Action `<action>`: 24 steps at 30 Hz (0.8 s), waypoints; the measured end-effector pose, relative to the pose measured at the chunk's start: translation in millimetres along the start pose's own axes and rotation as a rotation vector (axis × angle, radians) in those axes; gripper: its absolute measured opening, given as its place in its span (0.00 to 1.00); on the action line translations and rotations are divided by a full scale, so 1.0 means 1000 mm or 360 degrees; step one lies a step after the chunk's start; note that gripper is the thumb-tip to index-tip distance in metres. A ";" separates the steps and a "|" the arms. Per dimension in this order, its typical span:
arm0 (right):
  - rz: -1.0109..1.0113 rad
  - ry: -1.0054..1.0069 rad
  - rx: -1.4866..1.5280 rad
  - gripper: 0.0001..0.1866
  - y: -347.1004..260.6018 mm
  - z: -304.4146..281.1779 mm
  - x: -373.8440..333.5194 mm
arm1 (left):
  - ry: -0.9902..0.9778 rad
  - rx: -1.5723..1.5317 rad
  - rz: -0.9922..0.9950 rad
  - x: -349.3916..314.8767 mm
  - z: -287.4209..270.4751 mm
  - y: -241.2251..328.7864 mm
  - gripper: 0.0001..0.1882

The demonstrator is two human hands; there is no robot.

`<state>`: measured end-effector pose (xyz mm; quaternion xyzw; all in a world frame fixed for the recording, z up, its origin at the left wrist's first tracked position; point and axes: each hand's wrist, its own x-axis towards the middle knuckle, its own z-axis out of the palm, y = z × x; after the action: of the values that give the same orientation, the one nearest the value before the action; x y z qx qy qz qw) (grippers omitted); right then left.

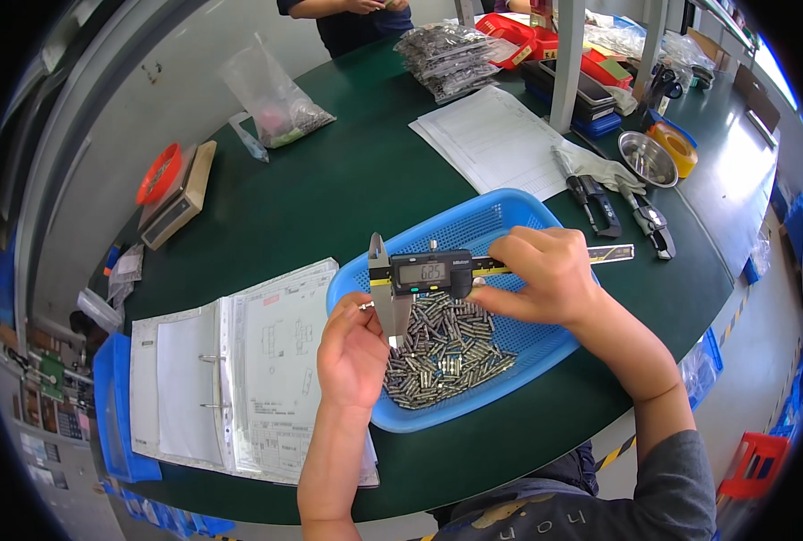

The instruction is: Perform quality control inspection on small metal parts using a micrometer and a digital caliper.

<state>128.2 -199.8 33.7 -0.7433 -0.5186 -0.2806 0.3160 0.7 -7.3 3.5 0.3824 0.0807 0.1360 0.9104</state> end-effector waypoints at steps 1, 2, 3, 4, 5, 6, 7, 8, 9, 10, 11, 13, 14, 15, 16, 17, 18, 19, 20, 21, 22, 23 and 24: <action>0.0005 0.0002 -0.0005 0.18 0.000 0.000 0.000 | -0.0005 0.0001 -0.0005 0.000 -0.001 0.000 0.14; 0.0018 -0.0008 -0.0015 0.18 0.000 0.000 0.000 | -0.0013 0.0003 -0.0003 0.000 -0.002 0.000 0.14; 0.0031 -0.0018 -0.0024 0.18 0.000 0.001 0.000 | -0.0021 0.0005 -0.0001 0.001 -0.003 -0.001 0.14; 0.0035 -0.0019 -0.0025 0.18 0.001 0.001 0.000 | -0.0021 0.0006 -0.0005 0.001 -0.004 0.000 0.14; 0.0036 0.0007 -0.0022 0.18 0.002 0.003 0.000 | -0.0040 -0.0014 -0.0009 0.001 -0.005 0.000 0.13; 0.0036 0.0031 -0.0019 0.18 0.002 0.004 0.000 | -0.0058 -0.0035 -0.0012 0.001 -0.005 0.000 0.13; 0.0035 0.0032 -0.0018 0.18 0.002 0.004 0.000 | -0.0058 -0.0034 -0.0011 0.001 -0.005 0.000 0.13; 0.0040 0.0074 0.0017 0.18 0.002 0.005 0.001 | -0.0012 -0.0051 -0.0004 0.001 -0.005 -0.001 0.14; 0.0044 0.0116 0.0053 0.19 0.001 0.006 0.001 | 0.0035 -0.0068 0.0003 0.001 -0.005 -0.001 0.14; 0.0041 0.0113 0.0057 0.19 0.002 0.004 0.001 | 0.0040 -0.0070 0.0007 0.000 -0.003 -0.001 0.14; -0.0051 0.0066 0.0061 0.20 0.002 0.001 0.001 | 0.0063 -0.0067 0.0026 0.001 0.001 -0.001 0.14; -0.0152 0.0015 0.0076 0.21 0.000 -0.002 0.002 | 0.0098 -0.0066 0.0054 0.000 0.001 0.001 0.13; -0.0263 0.0025 0.0016 0.21 -0.002 -0.004 0.004 | 0.0079 -0.0063 0.0042 -0.001 -0.001 0.001 0.12; -0.0375 0.0035 -0.0045 0.22 -0.004 -0.004 0.004 | 0.0061 -0.0061 0.0031 -0.001 -0.002 0.002 0.11; -0.0348 0.0074 -0.0056 0.21 -0.005 -0.003 0.006 | 0.0048 -0.0148 0.0036 -0.001 -0.003 0.002 0.12; -0.0355 0.0071 -0.0047 0.21 -0.005 -0.002 0.006 | 0.0057 -0.0150 0.0044 -0.001 -0.001 0.002 0.12; -0.0314 0.0027 -0.0046 0.22 -0.003 -0.002 0.005 | 0.0086 -0.0170 0.0082 -0.001 0.002 0.002 0.12; -0.0276 -0.0016 -0.0047 0.22 -0.002 -0.003 0.004 | 0.0112 -0.0190 0.0123 -0.003 0.004 0.002 0.12; -0.0301 -0.0100 -0.0029 0.22 0.001 -0.003 0.003 | 0.0118 -0.0193 0.0131 -0.003 0.001 0.003 0.12; -0.0309 -0.0102 -0.0023 0.22 0.001 -0.001 0.004 | 0.0006 -0.0202 0.0120 -0.003 -0.003 0.003 0.12; -0.0371 -0.0116 0.0026 0.23 0.001 0.000 0.004 | -0.0110 -0.0213 0.0103 -0.002 -0.006 0.002 0.12; -0.0431 -0.0129 0.0075 0.24 0.001 0.001 0.004 | -0.0108 -0.0217 0.0104 -0.002 -0.007 0.002 0.12; -0.0434 -0.0133 0.0076 0.24 0.000 0.001 0.005 | -0.0115 -0.0193 0.0103 -0.002 -0.008 0.001 0.12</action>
<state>130.0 -196.2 36.2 -0.6693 -0.6338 -0.2775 0.2707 -3.1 -1.9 -1.0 0.3337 0.0270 0.1560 0.9293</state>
